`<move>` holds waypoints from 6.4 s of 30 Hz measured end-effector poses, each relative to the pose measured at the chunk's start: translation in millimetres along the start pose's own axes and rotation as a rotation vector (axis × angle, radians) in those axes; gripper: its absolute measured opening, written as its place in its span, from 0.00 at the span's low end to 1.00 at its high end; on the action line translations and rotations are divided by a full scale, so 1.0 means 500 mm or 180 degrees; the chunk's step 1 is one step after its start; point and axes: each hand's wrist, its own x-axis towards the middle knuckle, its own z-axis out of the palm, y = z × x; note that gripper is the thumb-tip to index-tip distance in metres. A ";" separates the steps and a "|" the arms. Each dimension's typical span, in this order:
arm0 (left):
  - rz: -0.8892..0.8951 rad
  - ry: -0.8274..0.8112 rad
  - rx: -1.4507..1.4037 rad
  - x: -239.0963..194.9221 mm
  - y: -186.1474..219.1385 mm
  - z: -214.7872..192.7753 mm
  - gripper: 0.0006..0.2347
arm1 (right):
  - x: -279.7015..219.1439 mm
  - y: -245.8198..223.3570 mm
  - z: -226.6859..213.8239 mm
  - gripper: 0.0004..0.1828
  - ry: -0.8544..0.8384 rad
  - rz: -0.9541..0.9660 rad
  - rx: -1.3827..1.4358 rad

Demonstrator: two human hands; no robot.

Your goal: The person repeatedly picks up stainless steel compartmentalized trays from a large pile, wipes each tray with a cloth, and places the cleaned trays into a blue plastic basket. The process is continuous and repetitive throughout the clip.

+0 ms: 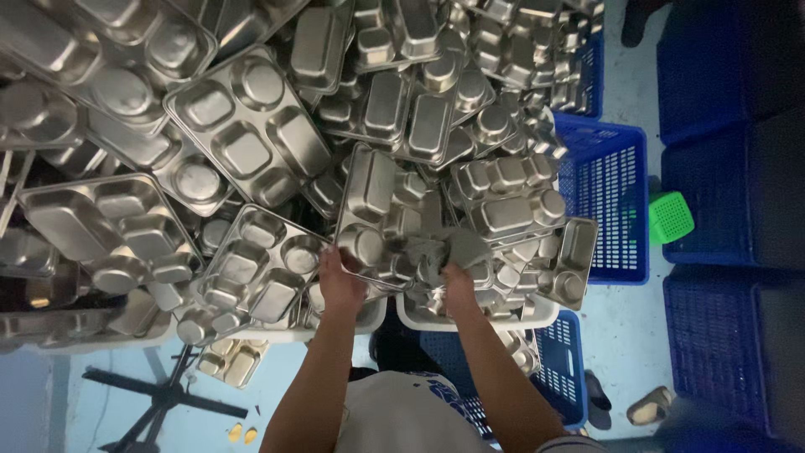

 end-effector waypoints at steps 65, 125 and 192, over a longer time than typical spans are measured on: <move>0.0853 -0.1611 0.0049 -0.139 -0.030 0.030 0.06 | -0.341 -0.276 0.021 0.20 0.0108 -0.4799 -0.2589; 0.1187 -0.1768 -0.0322 -0.212 -0.027 0.084 0.12 | -0.420 -0.240 -0.009 0.41 -0.0474 -0.4494 -0.2821; 0.0528 -0.2894 0.0015 -0.390 0.077 -0.453 0.22 | -0.693 0.095 -0.201 0.24 0.2190 -0.3887 -0.1787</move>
